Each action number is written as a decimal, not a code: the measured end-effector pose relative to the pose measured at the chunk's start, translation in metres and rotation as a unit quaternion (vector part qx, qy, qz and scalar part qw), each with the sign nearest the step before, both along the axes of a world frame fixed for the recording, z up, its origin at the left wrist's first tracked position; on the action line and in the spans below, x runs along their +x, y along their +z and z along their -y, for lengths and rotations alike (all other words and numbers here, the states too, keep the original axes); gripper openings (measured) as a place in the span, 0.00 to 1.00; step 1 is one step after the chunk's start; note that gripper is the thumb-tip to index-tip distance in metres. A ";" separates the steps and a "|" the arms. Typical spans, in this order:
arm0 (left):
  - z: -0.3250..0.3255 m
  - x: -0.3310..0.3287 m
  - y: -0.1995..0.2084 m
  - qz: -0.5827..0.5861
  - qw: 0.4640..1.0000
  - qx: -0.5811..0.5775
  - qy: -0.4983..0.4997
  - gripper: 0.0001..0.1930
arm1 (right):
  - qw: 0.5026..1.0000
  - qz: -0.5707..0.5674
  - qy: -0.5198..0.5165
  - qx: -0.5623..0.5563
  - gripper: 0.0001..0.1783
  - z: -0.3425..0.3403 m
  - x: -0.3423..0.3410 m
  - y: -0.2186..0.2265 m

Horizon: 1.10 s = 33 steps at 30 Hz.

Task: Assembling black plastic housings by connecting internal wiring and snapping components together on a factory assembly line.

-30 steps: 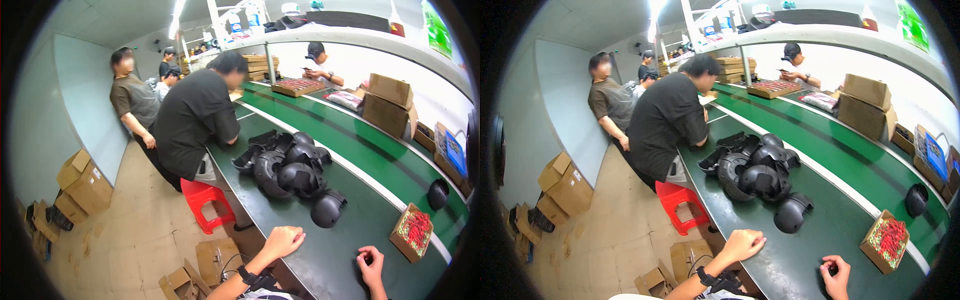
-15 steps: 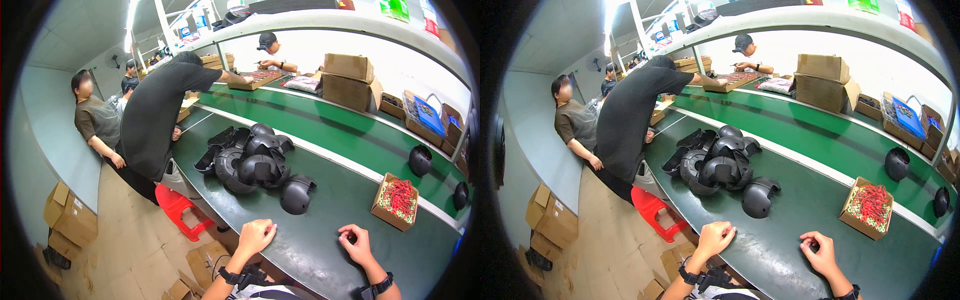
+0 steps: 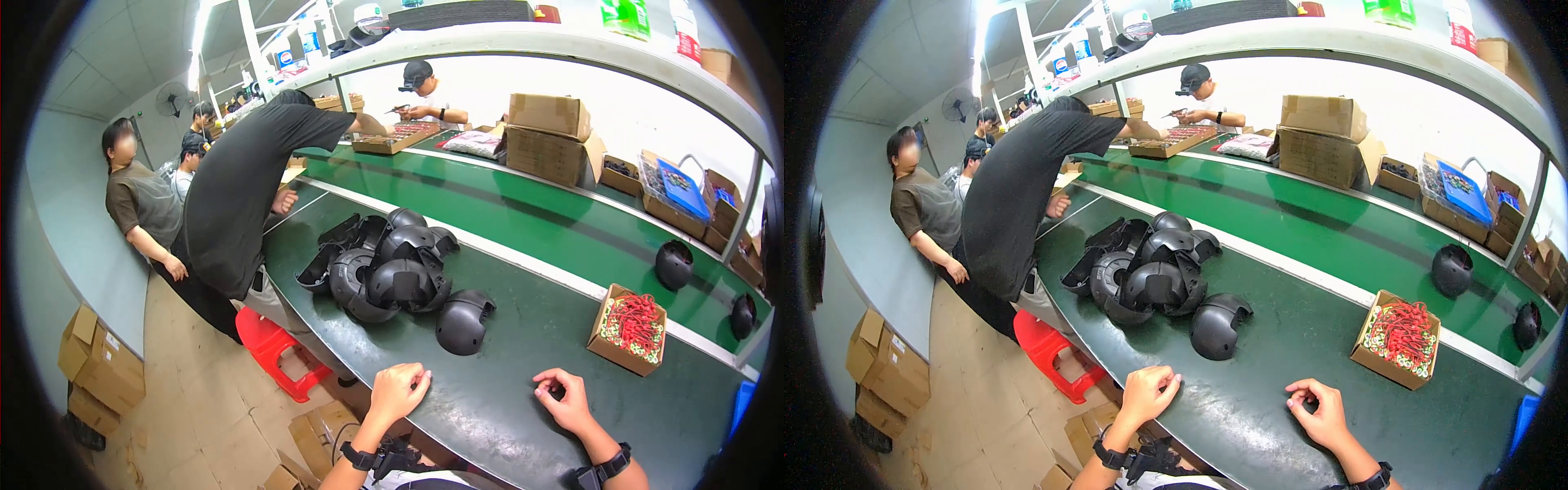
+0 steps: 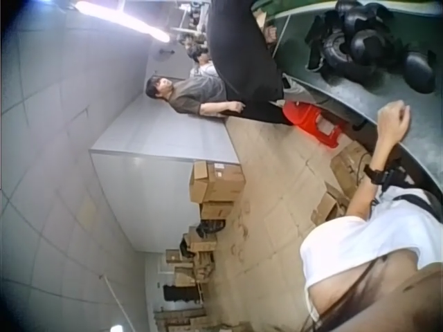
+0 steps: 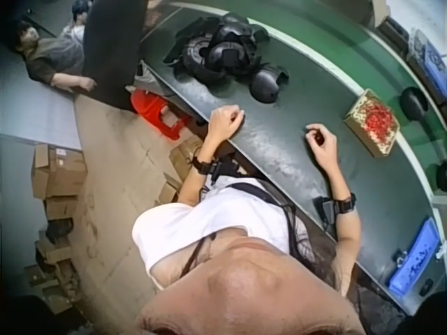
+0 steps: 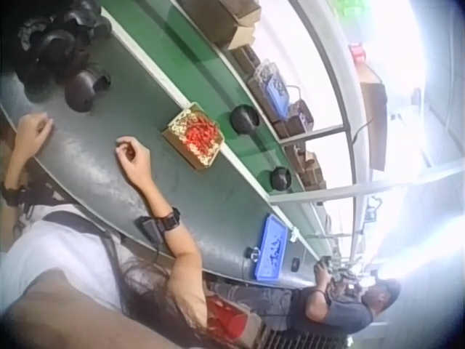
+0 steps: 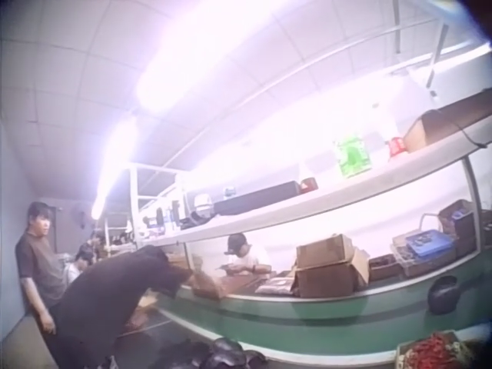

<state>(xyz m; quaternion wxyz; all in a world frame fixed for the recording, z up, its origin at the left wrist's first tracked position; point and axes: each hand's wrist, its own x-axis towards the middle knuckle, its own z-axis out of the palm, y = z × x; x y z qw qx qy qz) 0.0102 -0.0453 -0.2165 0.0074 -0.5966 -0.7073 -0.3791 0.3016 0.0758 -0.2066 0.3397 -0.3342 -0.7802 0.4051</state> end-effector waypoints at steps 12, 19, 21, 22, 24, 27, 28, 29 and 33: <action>0.000 -0.001 -0.001 0.010 1.000 0.002 -0.003 0.13 | 1.000 -0.002 0.001 0.008 0.10 -0.001 0.000 -0.001; 0.001 -0.001 0.001 0.011 1.000 0.001 -0.003 0.13 | 1.000 0.003 0.004 0.011 0.10 -0.001 0.000 0.000; 0.000 -0.001 0.001 0.014 1.000 0.003 -0.002 0.13 | 1.000 0.002 0.007 0.009 0.10 -0.001 0.000 0.000; 0.000 -0.001 0.001 0.013 1.000 0.004 -0.003 0.13 | 1.000 0.000 0.004 0.005 0.10 -0.001 0.000 0.000; 0.000 -0.001 0.000 0.012 1.000 0.006 -0.003 0.13 | 1.000 -0.002 0.004 0.001 0.10 -0.001 0.000 0.000; 0.000 -0.002 0.000 0.012 1.000 0.004 -0.001 0.13 | 1.000 0.001 0.005 0.003 0.10 -0.002 0.000 0.000; 0.001 -0.002 0.000 0.012 1.000 0.007 -0.001 0.13 | 1.000 0.000 0.004 0.002 0.09 -0.002 0.000 -0.001; 0.001 -0.001 0.000 0.012 1.000 0.009 -0.001 0.13 | 1.000 0.000 0.004 0.000 0.09 -0.003 -0.001 -0.001; -0.001 -0.001 -0.003 0.023 0.999 0.039 -0.004 0.12 | 1.000 0.003 0.005 0.007 0.09 -0.003 0.002 -0.005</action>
